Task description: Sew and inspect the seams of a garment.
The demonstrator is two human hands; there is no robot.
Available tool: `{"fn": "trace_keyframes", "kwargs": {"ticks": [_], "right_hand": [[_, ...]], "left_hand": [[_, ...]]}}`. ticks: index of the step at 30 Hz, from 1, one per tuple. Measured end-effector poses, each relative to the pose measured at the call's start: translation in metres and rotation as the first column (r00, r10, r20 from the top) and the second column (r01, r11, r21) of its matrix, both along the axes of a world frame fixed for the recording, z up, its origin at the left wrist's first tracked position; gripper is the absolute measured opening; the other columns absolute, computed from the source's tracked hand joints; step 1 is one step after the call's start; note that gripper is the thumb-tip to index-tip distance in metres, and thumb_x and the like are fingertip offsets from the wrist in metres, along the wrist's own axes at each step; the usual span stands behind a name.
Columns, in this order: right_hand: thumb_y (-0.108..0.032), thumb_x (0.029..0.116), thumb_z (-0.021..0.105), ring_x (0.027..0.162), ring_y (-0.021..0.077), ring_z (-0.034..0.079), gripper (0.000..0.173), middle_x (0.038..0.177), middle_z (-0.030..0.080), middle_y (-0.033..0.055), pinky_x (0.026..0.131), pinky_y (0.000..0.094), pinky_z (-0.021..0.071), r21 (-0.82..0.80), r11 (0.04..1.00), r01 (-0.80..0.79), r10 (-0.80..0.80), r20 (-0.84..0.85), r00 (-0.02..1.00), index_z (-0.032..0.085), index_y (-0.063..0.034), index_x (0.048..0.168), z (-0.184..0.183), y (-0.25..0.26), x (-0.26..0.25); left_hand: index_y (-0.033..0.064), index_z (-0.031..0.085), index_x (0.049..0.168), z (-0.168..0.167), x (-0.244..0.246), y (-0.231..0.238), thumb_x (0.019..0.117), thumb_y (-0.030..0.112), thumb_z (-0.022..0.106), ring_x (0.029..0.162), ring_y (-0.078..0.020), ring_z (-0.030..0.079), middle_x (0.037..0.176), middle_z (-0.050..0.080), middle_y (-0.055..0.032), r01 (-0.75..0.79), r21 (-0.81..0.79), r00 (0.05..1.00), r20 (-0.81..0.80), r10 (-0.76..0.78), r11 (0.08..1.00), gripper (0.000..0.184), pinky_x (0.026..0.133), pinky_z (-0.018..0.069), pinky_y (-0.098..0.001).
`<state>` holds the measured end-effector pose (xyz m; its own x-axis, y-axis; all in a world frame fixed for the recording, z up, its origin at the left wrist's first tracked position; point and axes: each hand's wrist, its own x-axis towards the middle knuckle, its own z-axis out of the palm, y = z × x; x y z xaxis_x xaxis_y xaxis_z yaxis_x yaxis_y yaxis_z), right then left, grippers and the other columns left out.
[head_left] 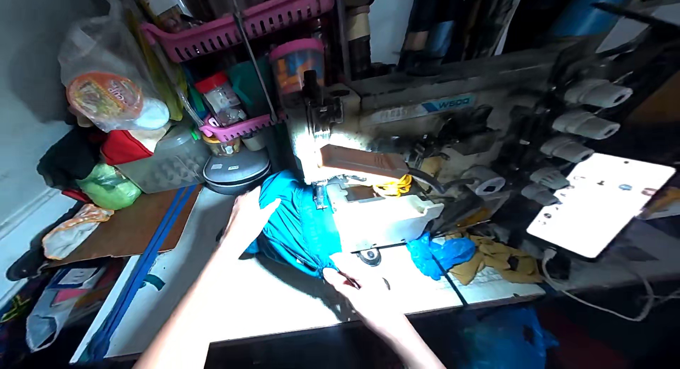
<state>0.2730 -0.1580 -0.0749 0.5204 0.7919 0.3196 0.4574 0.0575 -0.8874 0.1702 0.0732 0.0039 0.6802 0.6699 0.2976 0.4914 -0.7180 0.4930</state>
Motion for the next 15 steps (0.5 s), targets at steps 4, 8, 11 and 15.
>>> {"fn": "trace_keyframes", "kwargs": {"ticks": [4, 8, 11, 15], "right_hand": [[-0.024, 0.1011, 0.059, 0.068, 0.0017, 0.058, 0.027, 0.085, 0.066, 0.0018, 0.065, 0.0191, 0.0514, 0.001, 1.000, -0.026, 0.026, -0.056, 0.998, 0.073, -0.0015, 0.104, 0.013, 0.018, 0.012], [-0.029, 0.0988, 0.061, 0.059, 0.0011, 0.052, 0.025, 0.076, 0.059, -0.0038, 0.057, 0.0194, 0.0472, -0.027, 0.998, -0.058, 0.052, -0.179, 0.982, 0.070, -0.0051, 0.098, 0.029, 0.011, 0.011], [-0.023, 0.0989, 0.060, 0.059, -0.0033, 0.050, 0.019, 0.072, 0.056, -0.0067, 0.055, 0.0147, 0.0447, 0.057, 0.992, -0.115, 0.122, -0.126, 0.985, 0.066, -0.0075, 0.091, 0.024, -0.013, -0.002], [-0.008, 0.0998, 0.059, 0.069, -0.0005, 0.051, 0.021, 0.074, 0.057, 0.0052, 0.064, 0.0142, 0.0428, 0.167, 0.966, -0.195, 0.199, -0.004, 0.980, 0.064, 0.0042, 0.083, 0.017, -0.059, -0.023]], "left_hand": [[0.0091, 0.047, 0.151, 0.006, -0.003, 0.005, 0.0954, 0.048, 0.068, 0.143, -0.0433, 0.040, 0.154, 0.046, -0.0184, 0.049, 0.134, 0.997, 0.059, -0.058, 0.990, 0.071, 0.113, 0.0308, -0.0657], [0.0222, 0.064, 0.137, 0.008, -0.016, -0.061, 0.0800, 0.074, 0.065, 0.147, -0.0330, 0.038, 0.150, 0.054, -0.0025, 0.403, 0.384, 0.912, -0.097, -0.398, 0.831, 0.077, 0.112, 0.0282, -0.0714], [0.0217, 0.074, 0.101, -0.015, -0.019, -0.096, 0.0836, 0.020, 0.073, 0.126, -0.0291, 0.061, 0.114, 0.073, 0.0020, 0.455, 0.607, 0.867, -0.133, -0.481, 0.651, 0.018, 0.104, 0.0378, -0.0726], [0.0202, 0.071, 0.091, -0.021, -0.035, -0.090, 0.0856, 0.003, 0.063, 0.104, -0.0253, 0.068, 0.100, 0.073, 0.0026, 0.392, 0.657, 0.906, -0.153, -0.395, 0.644, 0.019, 0.094, 0.0456, -0.0634]]}}
